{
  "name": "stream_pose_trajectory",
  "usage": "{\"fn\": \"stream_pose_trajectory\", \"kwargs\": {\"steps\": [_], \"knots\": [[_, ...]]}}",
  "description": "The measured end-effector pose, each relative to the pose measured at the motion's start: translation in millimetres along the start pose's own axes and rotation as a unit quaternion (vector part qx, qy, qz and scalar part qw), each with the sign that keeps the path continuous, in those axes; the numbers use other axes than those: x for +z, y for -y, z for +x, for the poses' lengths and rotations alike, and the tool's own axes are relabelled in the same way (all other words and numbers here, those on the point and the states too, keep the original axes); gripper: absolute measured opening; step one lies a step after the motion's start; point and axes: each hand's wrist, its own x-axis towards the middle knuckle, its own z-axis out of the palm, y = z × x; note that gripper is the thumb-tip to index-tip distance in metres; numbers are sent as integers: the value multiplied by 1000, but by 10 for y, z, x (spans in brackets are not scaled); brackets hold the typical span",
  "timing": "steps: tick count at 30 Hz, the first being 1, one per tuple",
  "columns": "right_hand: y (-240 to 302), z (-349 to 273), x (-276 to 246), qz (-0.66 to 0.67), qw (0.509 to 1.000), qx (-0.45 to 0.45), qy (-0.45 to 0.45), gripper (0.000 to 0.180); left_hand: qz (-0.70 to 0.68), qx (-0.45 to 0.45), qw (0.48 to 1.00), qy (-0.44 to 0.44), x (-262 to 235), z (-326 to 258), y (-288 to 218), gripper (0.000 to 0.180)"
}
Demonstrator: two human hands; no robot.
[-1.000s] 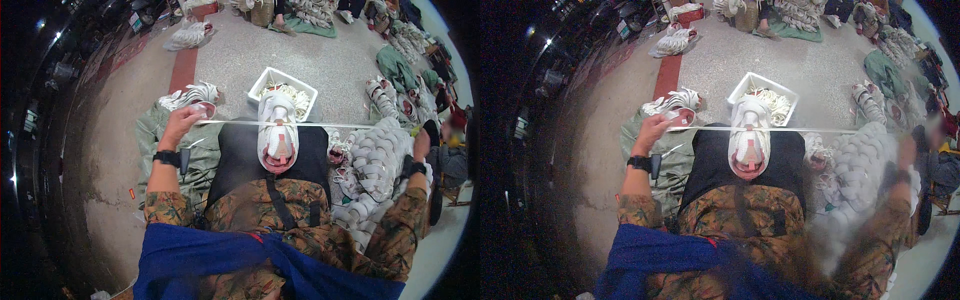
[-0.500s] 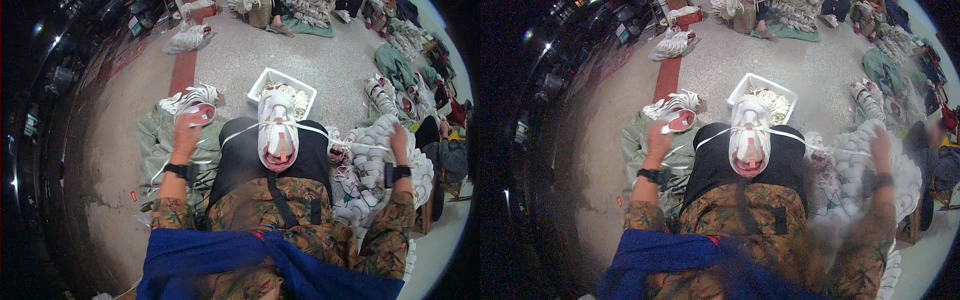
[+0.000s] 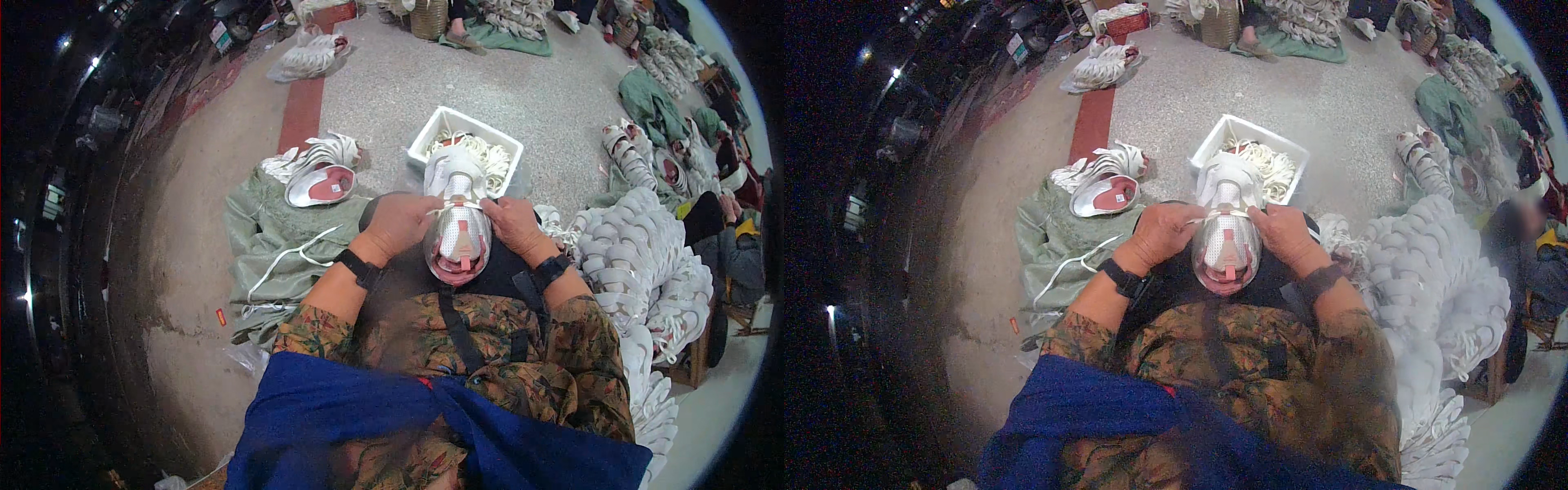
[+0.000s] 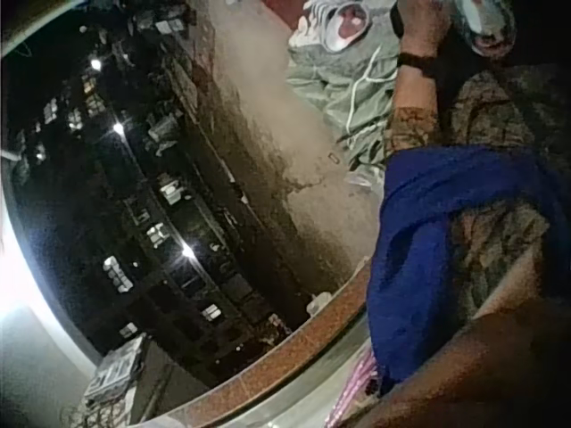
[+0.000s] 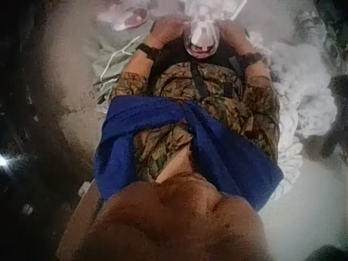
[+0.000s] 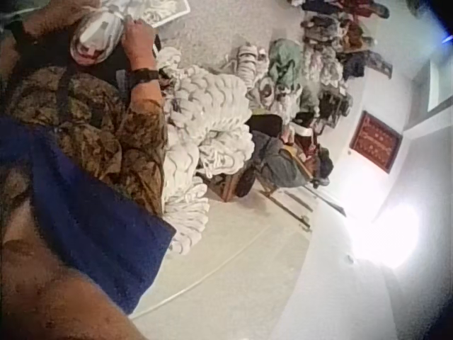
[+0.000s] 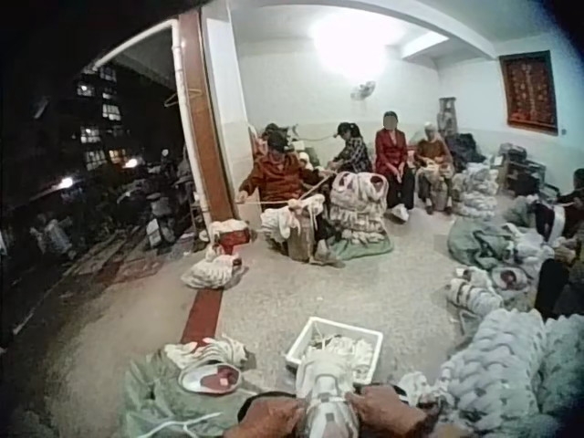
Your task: Lacing and tying a white shoe in a factory setting.
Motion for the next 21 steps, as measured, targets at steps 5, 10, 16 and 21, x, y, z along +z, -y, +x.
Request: {"fn": "stream_pose_trajectory", "kwargs": {"steps": [5, 10, 16, 21], "knots": [[-152, 11, 62, 19, 999, -25, 7, 28, -51, -98, 993, 29, 44, 29, 159, 16], [-110, 34, 85, 93, 996, 8, 14, 29, -71, -47, 994, -74, 76, -38, 125, 18], [-81, 47, 42, 151, 988, -16, -25, 19, -238, -249, 934, 100, -48, 82, 151, 19], [-122, 42, 94, 114, 993, 1, -6, 21, -626, -404, 661, 94, -27, 60, 158, 36]]}}
